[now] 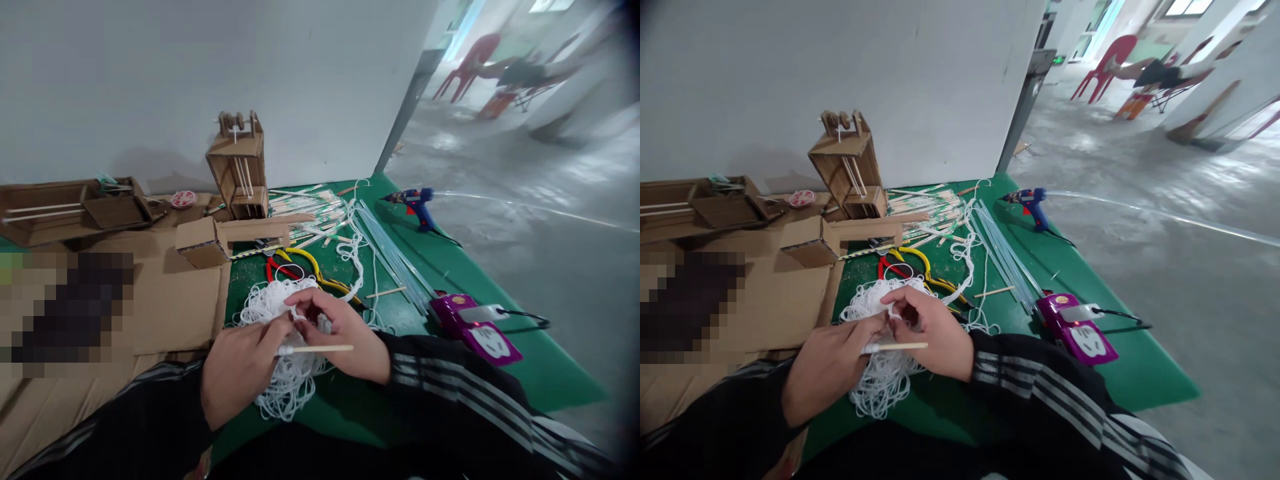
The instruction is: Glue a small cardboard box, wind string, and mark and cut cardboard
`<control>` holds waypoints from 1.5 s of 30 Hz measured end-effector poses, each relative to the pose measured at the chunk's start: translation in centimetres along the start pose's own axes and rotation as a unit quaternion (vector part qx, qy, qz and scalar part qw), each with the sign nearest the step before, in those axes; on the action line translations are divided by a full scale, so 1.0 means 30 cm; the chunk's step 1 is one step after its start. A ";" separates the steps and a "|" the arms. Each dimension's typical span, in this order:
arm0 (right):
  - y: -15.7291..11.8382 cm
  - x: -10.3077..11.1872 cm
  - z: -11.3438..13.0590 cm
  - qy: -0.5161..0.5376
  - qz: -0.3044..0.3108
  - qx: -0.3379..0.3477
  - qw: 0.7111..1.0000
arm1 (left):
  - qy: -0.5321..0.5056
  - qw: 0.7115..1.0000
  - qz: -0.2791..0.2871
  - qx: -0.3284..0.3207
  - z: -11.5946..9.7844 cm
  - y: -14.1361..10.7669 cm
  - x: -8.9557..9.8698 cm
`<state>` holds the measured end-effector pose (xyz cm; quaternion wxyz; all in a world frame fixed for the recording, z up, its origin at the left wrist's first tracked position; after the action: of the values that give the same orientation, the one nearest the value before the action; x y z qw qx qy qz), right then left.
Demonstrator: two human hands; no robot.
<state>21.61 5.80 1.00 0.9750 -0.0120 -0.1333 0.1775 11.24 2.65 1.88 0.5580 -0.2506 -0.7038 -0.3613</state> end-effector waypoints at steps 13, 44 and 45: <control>-0.005 -0.005 0.009 0.161 0.039 -0.011 0.986 | -0.068 0.992 -0.099 0.038 0.038 -0.011 0.064; -0.058 -0.063 0.124 -0.250 0.020 0.245 0.937 | -0.056 0.988 -0.143 0.031 0.045 -0.023 0.073; -0.062 -0.067 0.127 -0.252 0.021 0.259 0.932 | -0.060 0.987 -0.142 0.037 0.049 -0.023 0.073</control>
<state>19.42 3.25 4.30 0.8746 0.2834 -0.3241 0.2232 9.28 3.27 3.67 0.4662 -0.1485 -0.7775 -0.3950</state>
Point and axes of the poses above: each hand's wrist, its own y-axis towards the middle knuckle, its own x-axis out of the back of the hand, z = x × y, the point moved 9 cm from there along y, towards the middle knuckle, and after that the axes turned 10 degrees about -x, right-handed, at the moved point
